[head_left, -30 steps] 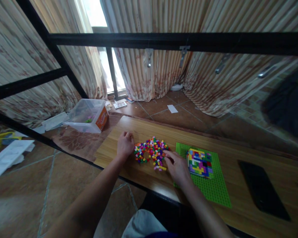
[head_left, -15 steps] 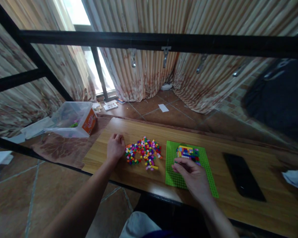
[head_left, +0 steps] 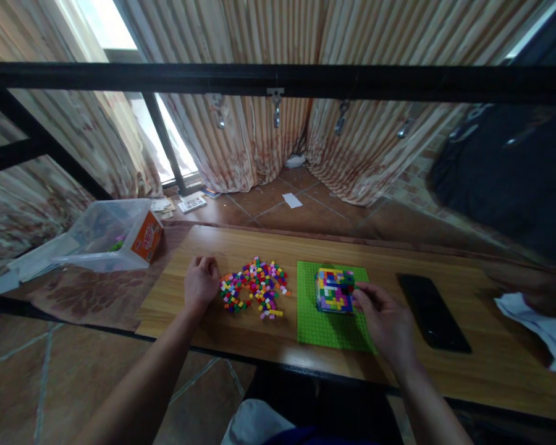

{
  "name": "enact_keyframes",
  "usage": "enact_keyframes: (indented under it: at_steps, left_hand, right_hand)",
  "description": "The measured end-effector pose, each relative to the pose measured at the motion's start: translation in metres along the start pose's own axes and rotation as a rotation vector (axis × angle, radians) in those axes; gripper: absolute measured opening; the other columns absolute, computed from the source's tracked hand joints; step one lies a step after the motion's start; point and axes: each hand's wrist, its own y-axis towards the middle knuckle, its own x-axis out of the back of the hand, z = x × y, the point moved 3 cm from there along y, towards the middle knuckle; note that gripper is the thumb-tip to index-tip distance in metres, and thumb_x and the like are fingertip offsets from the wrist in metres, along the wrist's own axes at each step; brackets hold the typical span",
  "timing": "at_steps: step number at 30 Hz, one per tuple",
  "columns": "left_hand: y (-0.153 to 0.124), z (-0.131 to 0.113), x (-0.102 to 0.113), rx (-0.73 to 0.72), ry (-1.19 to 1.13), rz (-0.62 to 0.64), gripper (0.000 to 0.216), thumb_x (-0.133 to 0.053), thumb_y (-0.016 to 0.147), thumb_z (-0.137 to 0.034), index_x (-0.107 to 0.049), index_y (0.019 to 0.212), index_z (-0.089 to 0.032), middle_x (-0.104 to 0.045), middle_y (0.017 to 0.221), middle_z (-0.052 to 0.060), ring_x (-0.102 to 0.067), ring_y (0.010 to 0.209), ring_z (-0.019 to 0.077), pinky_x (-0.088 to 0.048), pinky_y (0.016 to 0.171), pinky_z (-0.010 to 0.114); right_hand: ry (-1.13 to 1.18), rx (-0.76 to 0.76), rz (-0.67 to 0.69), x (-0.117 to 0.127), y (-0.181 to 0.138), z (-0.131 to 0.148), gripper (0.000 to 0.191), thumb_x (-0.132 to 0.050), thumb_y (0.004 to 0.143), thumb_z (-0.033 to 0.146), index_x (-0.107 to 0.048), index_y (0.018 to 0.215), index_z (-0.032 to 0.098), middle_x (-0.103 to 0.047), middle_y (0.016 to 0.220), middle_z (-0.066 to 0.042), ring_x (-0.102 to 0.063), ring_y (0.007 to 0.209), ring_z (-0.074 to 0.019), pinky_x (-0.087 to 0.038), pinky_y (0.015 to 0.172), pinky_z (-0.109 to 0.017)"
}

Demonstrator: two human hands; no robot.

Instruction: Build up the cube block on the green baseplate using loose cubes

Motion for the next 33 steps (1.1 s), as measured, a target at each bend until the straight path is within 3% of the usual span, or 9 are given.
enact_keyframes:
  at_steps: [5, 10, 16, 21, 27, 33]
  left_hand:
    - [0.000, -0.001, 0.001, 0.007, 0.004, 0.004, 0.024, -0.047, 0.088, -0.022, -0.069, 0.098, -0.020, -0.065, 0.104, 0.009, -0.064, 0.094, 0.0236, -0.051, 0.080, 0.033]
    - [0.001, 0.000, 0.000, 0.014, 0.002, 0.001, 0.025, -0.047, 0.088, -0.022, -0.069, 0.099, -0.020, -0.066, 0.105, 0.010, -0.064, 0.095, 0.0241, -0.051, 0.081, 0.033]
    - [0.001, 0.001, -0.001, 0.013, -0.004, 0.002, 0.024, -0.047, 0.088, -0.023, -0.069, 0.098, -0.020, -0.066, 0.106, 0.010, -0.064, 0.096, 0.0238, -0.051, 0.082, 0.032]
    - [0.001, 0.001, -0.002, 0.011, -0.003, -0.002, 0.025, -0.047, 0.088, -0.022, -0.069, 0.099, -0.019, -0.065, 0.105, 0.009, -0.064, 0.095, 0.0234, -0.050, 0.082, 0.032]
    - [0.001, 0.004, -0.003, -0.009, -0.005, -0.008, 0.024, -0.047, 0.089, -0.022, -0.070, 0.097, -0.019, -0.065, 0.103, 0.010, -0.064, 0.096, 0.0233, -0.050, 0.084, 0.032]
    - [0.000, 0.003, -0.003, -0.012, -0.010, -0.011, 0.024, -0.048, 0.087, -0.020, -0.069, 0.098, -0.018, -0.065, 0.103, 0.010, -0.063, 0.095, 0.0232, -0.050, 0.083, 0.032]
  right_hand:
    - [-0.219, 0.318, 0.015, -0.012, 0.007, 0.009, 0.033, -0.055, 0.090, 0.050, -0.075, 0.092, 0.024, -0.070, 0.095, -0.007, -0.065, 0.088, -0.0221, -0.053, 0.082, -0.039]
    - [-0.286, 0.380, -0.033, -0.025, 0.016, -0.001, 0.032, -0.056, 0.089, 0.049, -0.077, 0.088, 0.025, -0.064, 0.101, -0.008, -0.059, 0.099, -0.0239, -0.048, 0.090, -0.043]
    - [-0.212, 0.285, -0.087, -0.029, 0.023, -0.014, 0.030, -0.061, 0.084, 0.051, -0.077, 0.083, 0.025, -0.061, 0.112, -0.007, -0.055, 0.108, -0.0241, -0.041, 0.099, -0.046]
    - [-0.051, 0.112, -0.113, -0.032, 0.028, -0.022, 0.032, -0.067, 0.077, 0.052, -0.074, 0.082, 0.021, -0.064, 0.109, -0.008, -0.059, 0.103, -0.0226, -0.043, 0.097, -0.043]
    - [0.128, -0.169, -0.127, -0.039, 0.031, -0.032, 0.045, -0.075, 0.066, 0.055, -0.072, 0.093, 0.019, -0.070, 0.096, -0.006, -0.063, 0.086, -0.0210, -0.050, 0.079, -0.037]
    - [0.158, -0.183, -0.110, -0.040, 0.030, -0.028, 0.049, -0.075, 0.065, 0.057, -0.070, 0.094, 0.018, -0.070, 0.089, -0.005, -0.063, 0.077, -0.0187, -0.051, 0.071, -0.033]
